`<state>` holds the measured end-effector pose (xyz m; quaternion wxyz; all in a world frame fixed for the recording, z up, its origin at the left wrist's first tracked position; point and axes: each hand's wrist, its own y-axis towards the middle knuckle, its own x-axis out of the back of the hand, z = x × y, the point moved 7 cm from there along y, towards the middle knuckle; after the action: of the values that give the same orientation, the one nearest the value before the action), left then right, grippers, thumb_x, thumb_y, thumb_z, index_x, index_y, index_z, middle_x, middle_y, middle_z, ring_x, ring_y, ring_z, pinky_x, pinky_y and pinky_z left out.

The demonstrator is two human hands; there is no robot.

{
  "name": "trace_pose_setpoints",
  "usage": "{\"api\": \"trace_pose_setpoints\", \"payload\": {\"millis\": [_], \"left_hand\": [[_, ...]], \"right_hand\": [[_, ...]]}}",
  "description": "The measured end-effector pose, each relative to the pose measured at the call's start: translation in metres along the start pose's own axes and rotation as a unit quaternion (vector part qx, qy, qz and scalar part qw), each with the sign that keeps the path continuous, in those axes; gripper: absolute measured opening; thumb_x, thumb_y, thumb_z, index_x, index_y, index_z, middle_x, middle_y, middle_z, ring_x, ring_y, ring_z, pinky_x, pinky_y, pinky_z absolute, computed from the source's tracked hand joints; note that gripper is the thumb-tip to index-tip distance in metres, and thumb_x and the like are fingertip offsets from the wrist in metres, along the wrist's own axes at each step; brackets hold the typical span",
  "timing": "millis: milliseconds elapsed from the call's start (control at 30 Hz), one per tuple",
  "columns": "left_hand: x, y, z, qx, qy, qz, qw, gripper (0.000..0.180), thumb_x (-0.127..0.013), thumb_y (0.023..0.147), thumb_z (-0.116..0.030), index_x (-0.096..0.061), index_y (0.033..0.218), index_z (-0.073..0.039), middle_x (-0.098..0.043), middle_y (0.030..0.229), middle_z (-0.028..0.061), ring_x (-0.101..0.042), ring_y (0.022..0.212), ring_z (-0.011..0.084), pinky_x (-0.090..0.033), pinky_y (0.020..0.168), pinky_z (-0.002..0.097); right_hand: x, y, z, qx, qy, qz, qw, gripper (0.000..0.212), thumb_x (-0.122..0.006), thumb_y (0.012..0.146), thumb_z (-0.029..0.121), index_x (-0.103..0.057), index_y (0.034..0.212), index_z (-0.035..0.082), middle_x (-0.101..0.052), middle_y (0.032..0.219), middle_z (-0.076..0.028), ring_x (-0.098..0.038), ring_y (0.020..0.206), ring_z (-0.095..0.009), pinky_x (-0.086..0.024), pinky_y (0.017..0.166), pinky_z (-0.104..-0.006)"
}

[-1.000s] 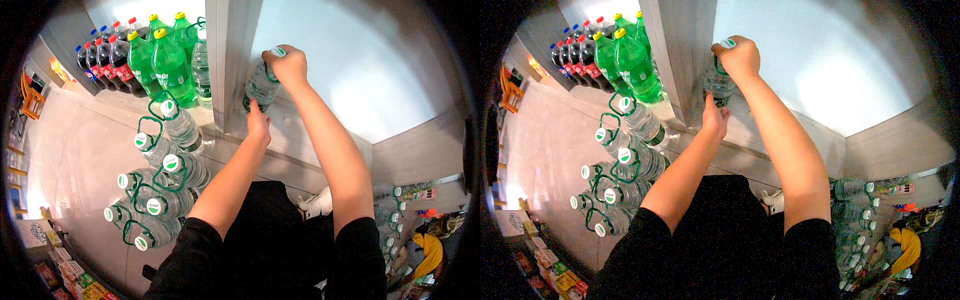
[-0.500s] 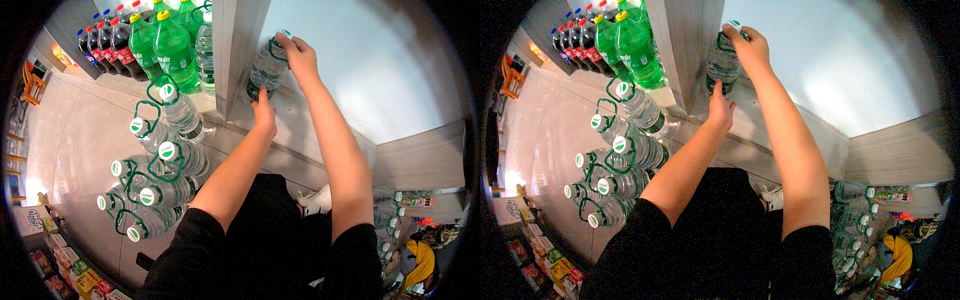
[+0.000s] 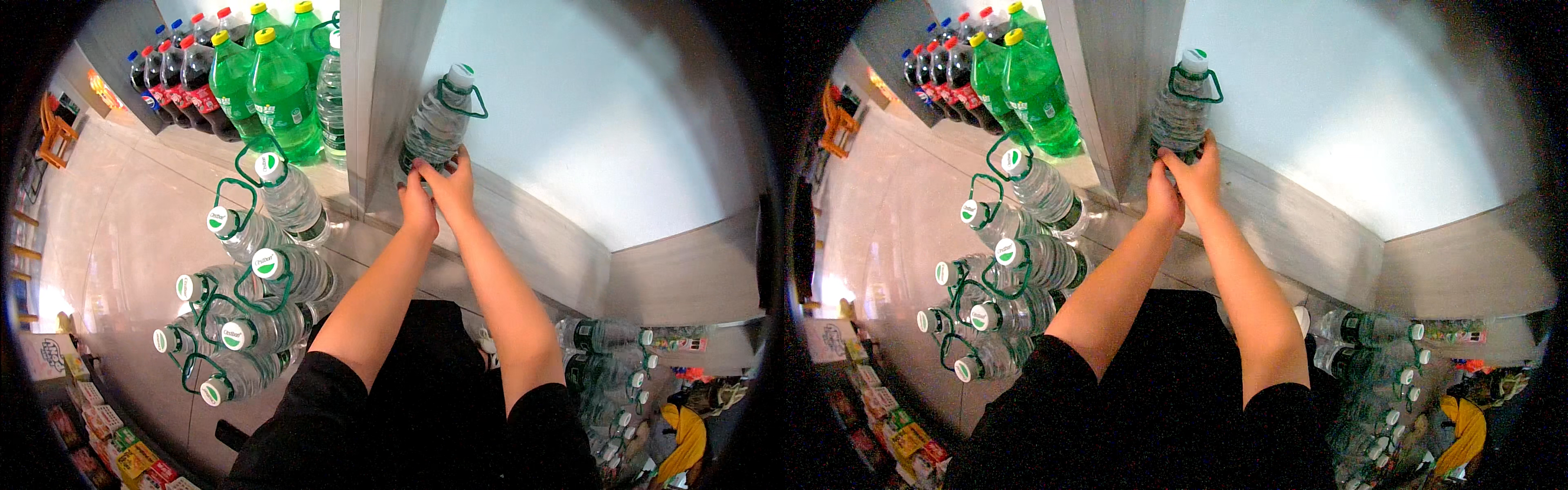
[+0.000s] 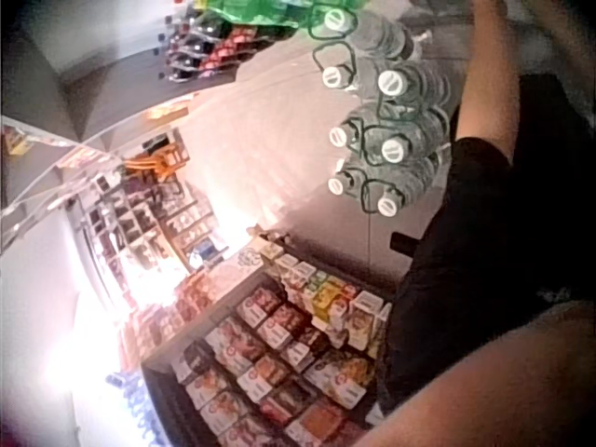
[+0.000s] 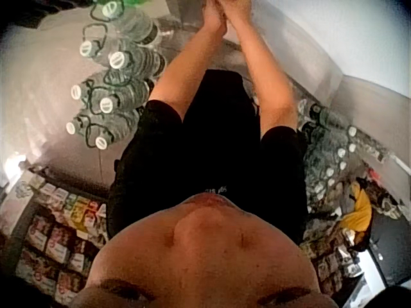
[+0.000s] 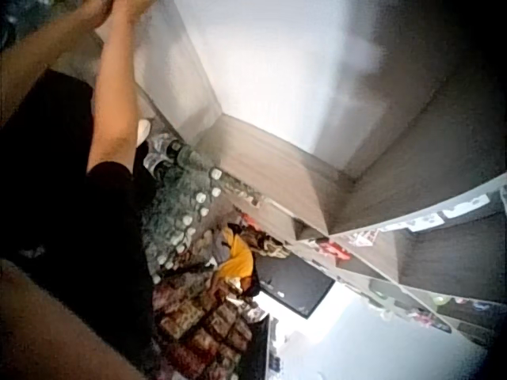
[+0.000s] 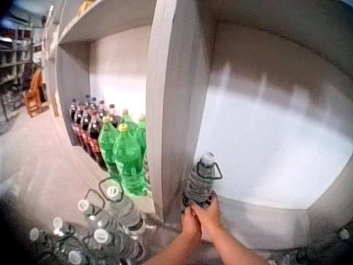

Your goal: The person organizes water bottles on a shelf by hand. They pick up individual bottles from a stack on the floor and place them onto a low shelf, arranging them into rows.

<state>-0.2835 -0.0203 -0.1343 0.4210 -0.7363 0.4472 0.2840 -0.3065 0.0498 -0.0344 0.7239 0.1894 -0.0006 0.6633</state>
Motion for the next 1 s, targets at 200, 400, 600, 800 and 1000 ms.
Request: {"api": "trace_pose_setpoints", "payload": {"millis": [200, 400, 600, 800, 1000], "left_hand": [[-0.005, 0.01, -0.003, -0.012, 0.0, -0.003, 1.0, 0.072, -0.058, 0.087, -0.037, -0.019, 0.136, -0.002, -0.036, 0.137, 0.0127, -0.042, 0.121, 0.0238, -0.043, 0.091, 0.0381], [-0.004, 0.026, -0.008, 0.002, 0.048, -0.045, 0.998, 0.076, -0.058, 0.089, -0.034, -0.012, 0.14, 0.001, -0.035, 0.137, 0.0133, -0.043, 0.12, 0.0241, -0.044, 0.09, 0.0357], [-0.004, 0.05, 0.0, -0.017, 0.033, -0.008, 0.999, 0.091, -0.062, 0.083, -0.045, -0.012, 0.142, 0.002, -0.026, 0.142, 0.013, -0.037, 0.123, 0.0251, -0.044, 0.089, 0.0336], [-0.005, 0.065, 0.006, 0.024, 0.041, 0.06, 0.997, 0.079, -0.059, 0.083, -0.048, -0.02, 0.143, -0.016, -0.024, 0.146, 0.008, -0.03, 0.127, 0.0248, -0.037, 0.093, 0.0389], [-0.011, 0.063, 0.009, 0.067, 0.009, 0.031, 0.997, 0.077, -0.056, 0.085, -0.042, -0.014, 0.145, -0.018, -0.02, 0.148, 0.0028, -0.022, 0.134, 0.0265, -0.033, 0.097, 0.0426]], "right_hand": [[-0.014, 0.02, -0.006, -0.032, 0.03, 0.061, 0.997, 0.083, -0.082, 0.065, 0.026, -0.035, 0.128, -0.002, -0.054, 0.115, -0.018, -0.054, 0.105, -0.028, -0.047, 0.084, -0.0362], [-0.018, 0.035, 0.003, 0.026, 0.042, -0.006, 0.999, 0.059, -0.082, 0.062, 0.023, -0.051, 0.105, -0.001, -0.063, 0.1, -0.019, -0.061, 0.093, -0.032, -0.048, 0.08, -0.0372], [-0.027, 0.053, -0.005, -0.003, 0.073, 0.032, 0.997, 0.056, -0.08, 0.065, 0.02, -0.049, 0.107, 0.001, -0.063, 0.101, -0.018, -0.061, 0.094, -0.031, -0.047, 0.08, -0.037], [-0.025, 0.072, -0.014, -0.001, -0.007, 0.037, 0.999, 0.055, -0.079, 0.07, 0.02, -0.048, 0.112, 0.0, -0.062, 0.105, -0.014, -0.059, 0.096, -0.023, -0.047, 0.081, -0.0323], [-0.023, 0.081, -0.02, 0.004, -0.029, 0.03, 0.999, 0.054, -0.078, 0.071, 0.019, -0.049, 0.111, -0.001, -0.061, 0.106, -0.014, -0.059, 0.097, -0.022, -0.047, 0.081, -0.0322]]}}
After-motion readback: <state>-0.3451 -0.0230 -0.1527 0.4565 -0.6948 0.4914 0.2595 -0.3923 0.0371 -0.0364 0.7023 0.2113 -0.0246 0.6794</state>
